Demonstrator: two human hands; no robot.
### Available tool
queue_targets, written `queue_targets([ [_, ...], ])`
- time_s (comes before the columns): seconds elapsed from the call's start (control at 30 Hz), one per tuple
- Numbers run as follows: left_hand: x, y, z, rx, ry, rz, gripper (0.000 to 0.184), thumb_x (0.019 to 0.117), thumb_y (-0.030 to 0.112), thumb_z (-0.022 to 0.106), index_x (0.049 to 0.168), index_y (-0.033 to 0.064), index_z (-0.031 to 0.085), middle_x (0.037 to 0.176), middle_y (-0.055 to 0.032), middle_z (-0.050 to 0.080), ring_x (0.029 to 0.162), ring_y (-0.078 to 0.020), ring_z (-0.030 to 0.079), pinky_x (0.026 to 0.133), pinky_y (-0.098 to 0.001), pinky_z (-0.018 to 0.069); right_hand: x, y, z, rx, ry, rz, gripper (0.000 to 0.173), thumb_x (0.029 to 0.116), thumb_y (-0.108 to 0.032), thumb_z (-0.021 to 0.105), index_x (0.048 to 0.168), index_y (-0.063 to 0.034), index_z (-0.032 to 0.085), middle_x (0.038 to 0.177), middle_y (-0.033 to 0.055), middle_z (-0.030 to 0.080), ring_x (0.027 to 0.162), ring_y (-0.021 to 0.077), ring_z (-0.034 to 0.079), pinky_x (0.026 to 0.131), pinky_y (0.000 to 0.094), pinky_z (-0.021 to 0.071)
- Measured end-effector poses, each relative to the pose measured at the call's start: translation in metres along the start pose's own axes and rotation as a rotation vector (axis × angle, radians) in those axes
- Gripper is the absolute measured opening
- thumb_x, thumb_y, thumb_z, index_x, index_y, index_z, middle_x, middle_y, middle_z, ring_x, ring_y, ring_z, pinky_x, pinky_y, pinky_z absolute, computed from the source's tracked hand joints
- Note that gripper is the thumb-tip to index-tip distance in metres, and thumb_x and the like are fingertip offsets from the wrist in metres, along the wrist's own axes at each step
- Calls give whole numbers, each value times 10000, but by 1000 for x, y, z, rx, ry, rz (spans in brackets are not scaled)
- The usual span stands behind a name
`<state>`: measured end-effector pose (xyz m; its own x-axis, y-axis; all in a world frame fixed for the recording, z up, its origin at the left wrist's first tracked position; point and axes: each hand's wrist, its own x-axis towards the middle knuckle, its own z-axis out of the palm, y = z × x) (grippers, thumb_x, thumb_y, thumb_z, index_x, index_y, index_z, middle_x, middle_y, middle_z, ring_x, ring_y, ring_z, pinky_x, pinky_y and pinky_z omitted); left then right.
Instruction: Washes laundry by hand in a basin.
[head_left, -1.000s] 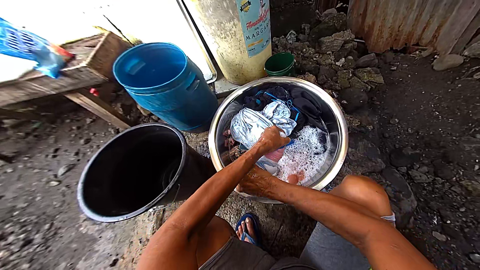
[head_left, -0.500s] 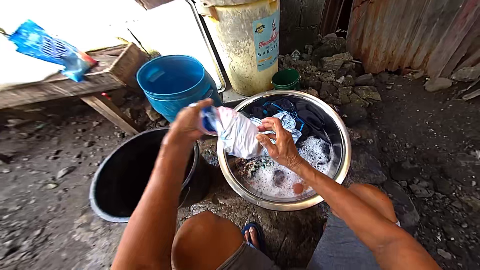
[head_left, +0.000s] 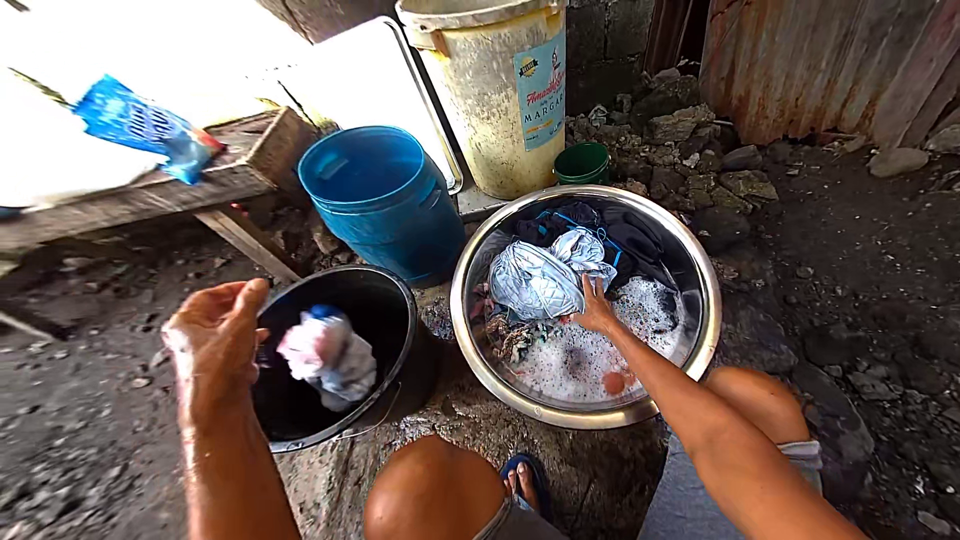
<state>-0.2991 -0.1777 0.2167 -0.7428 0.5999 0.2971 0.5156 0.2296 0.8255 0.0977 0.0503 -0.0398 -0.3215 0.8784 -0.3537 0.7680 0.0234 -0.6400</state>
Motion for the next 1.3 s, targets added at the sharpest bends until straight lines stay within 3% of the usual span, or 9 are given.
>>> queue_targets([
  [0.13, -12, 18, 25, -26, -305, -4, 261, 1046, 218, 549, 1198, 15, 610, 1047, -83, 704, 896, -119, 693, 758, -312, 579, 12, 8, -5, 26, 71, 59, 1137, 829, -117, 790, 1655, -79, 10, 1694, 287, -2, 1401, 486, 445, 1088, 541, 460],
  [0.3, -15, 66, 67, 261, -831, 220, 163, 1034, 90, 577, 1123, -3, 678, 980, -131, 724, 885, -235, 700, 821, -442, 567, 7, 3, -22, 20, 27, 119, 635, 951, -83, 625, 1525, -2, 365, 1392, 287, 574, 1312, 417, 565, 1095, 557, 447],
  [0.4, -13, 96, 113, 425, -1053, 392, 201, 1049, 165, 584, 1131, 22, 700, 956, -126, 722, 877, -255, 694, 877, -507, 550, 5, 0, -14, -152, -118, -5, 357, 1043, -182, 474, 1260, 41, 649, 1326, 257, 638, 1302, 397, 573, 1093, 584, 426],
  [0.53, -16, 118, 199, 560, -1236, 470, 267, 1067, 211, 562, 1181, 2, 685, 1019, -171, 722, 929, -294, 706, 937, -523, 537, -14, -27, 14, -290, -255, -247, 330, 1039, -169, 489, 1208, 42, 678, 1329, 274, 621, 1281, 422, 575, 1074, 610, 436],
  [0.7, -44, 67, 303, 530, -1209, 387, 327, 1004, 244, 669, 1190, -24, 688, 1101, -249, 701, 1033, -393, 674, 946, -595, 502, -15, -26, -19, -73, 81, -115, 746, 929, -55, 623, 1611, -94, 321, 1685, 233, 194, 1349, 453, 520, 1055, 578, 486],
  [0.83, -91, 31, 354, 439, -1120, 359, 640, 930, 146, 733, 1497, 17, 467, 1520, -322, 420, 1351, -487, 486, 1108, -609, 413, 6, 33, -19, 259, 86, -11, 908, 968, -108, 663, 1647, -42, 64, 1629, 311, 260, 1403, 430, 473, 1097, 535, 473],
  [0.97, -117, 10, 374, 564, -1111, 461, 901, 852, -35, 705, 1621, 217, 310, 1711, -203, 77, 1456, -580, 269, 970, -779, 400, 3, 37, -6, 278, -32, 16, 510, 1024, -107, 568, 1492, 27, 416, 1319, 292, 598, 1146, 390, 647, 990, 524, 527],
  [1.07, -119, -5, 375, 644, -1134, 500, 1013, 810, -120, 685, 1639, 274, 255, 1720, -153, 101, 1477, -563, 245, 924, -798, 410, -4, 19, -4, 77, -169, -136, 270, 1015, -86, 549, 1202, 49, 690, 1223, 248, 682, 1180, 359, 645, 1065, 527, 475],
  [1.3, -107, -29, 372, 558, -1030, 356, 359, 953, -15, 566, 1308, -44, 615, 1381, -321, 536, 1244, -500, 559, 1023, -629, 466, -27, -16, -6, -198, -195, -116, 498, 970, -92, 618, 1451, -16, 510, 1371, 274, 591, 1254, 428, 596, 1058, 598, 470],
])
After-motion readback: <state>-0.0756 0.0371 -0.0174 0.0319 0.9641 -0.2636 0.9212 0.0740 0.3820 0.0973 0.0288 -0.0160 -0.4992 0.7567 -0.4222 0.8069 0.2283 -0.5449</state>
